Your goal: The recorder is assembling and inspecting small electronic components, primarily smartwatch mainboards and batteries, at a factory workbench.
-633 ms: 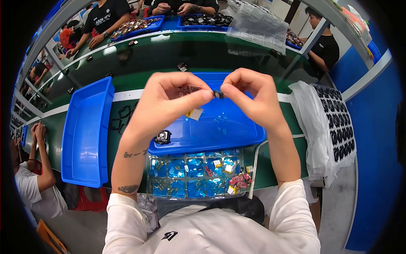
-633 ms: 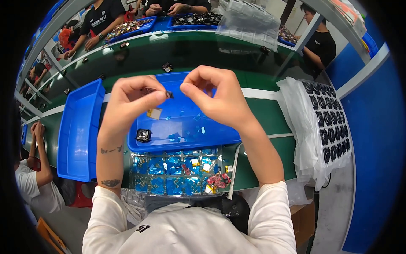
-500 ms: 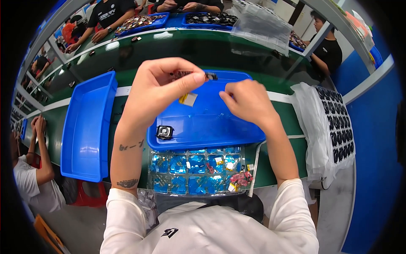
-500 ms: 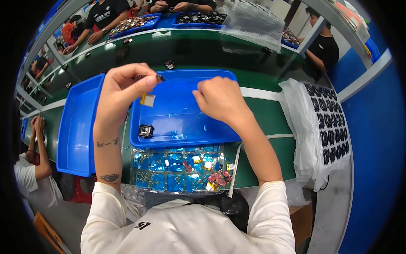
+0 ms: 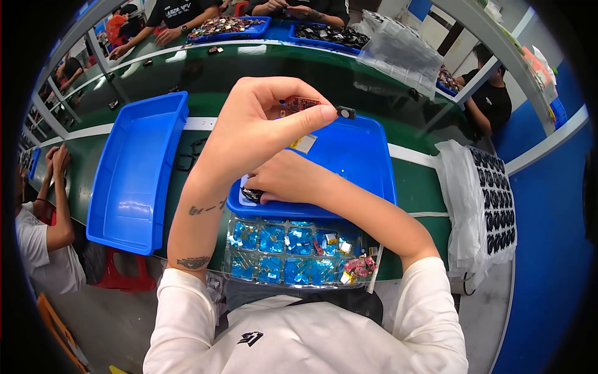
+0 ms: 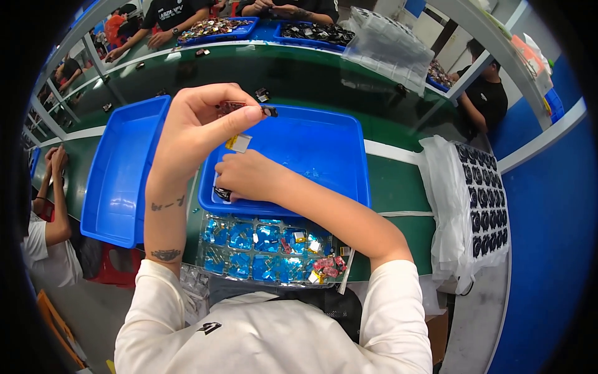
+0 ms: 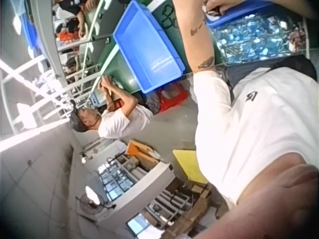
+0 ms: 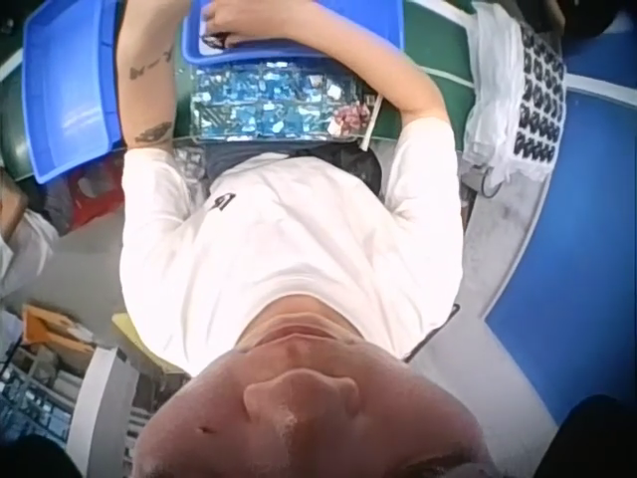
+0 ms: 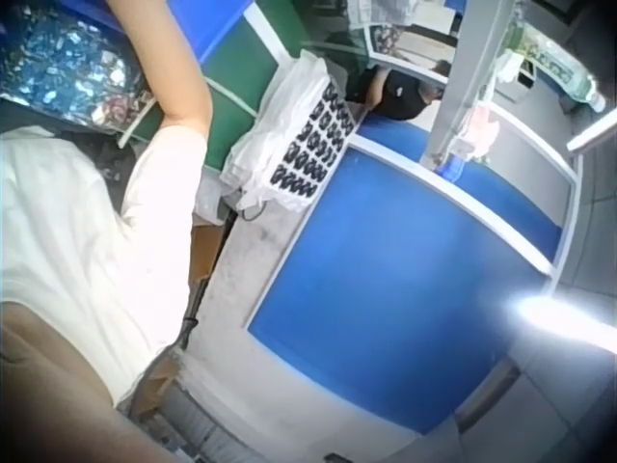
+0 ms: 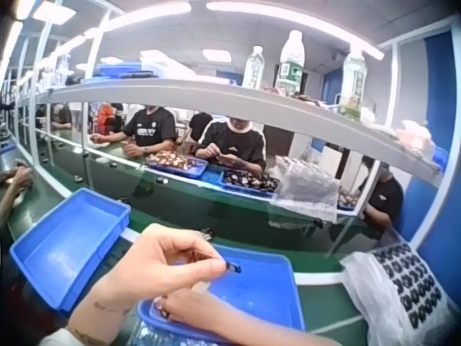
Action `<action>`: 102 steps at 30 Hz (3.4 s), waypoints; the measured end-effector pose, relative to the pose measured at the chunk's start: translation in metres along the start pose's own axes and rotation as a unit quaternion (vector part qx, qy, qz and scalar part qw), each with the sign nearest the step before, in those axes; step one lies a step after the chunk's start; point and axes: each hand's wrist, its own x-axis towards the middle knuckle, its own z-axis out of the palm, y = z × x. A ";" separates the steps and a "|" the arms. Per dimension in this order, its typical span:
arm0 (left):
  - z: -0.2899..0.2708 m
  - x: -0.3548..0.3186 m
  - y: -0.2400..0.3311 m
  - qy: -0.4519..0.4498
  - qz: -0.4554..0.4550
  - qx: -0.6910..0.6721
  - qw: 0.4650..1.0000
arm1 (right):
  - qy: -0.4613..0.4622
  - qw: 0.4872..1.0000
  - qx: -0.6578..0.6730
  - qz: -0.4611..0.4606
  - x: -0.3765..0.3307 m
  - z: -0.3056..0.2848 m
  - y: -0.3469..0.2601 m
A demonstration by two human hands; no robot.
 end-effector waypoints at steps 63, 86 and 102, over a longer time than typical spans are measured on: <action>0.028 0.000 -0.022 0.036 0.022 0.273 0.961 | 0.254 0.780 0.484 0.305 -0.075 -0.082 -0.013; 0.022 0.008 -0.029 0.001 -0.149 -0.077 0.986 | 0.410 0.803 0.306 0.306 -0.077 -0.077 -0.002; 0.017 0.018 -0.039 0.074 -0.133 0.038 0.988 | 0.399 0.786 0.350 0.319 -0.083 -0.087 0.052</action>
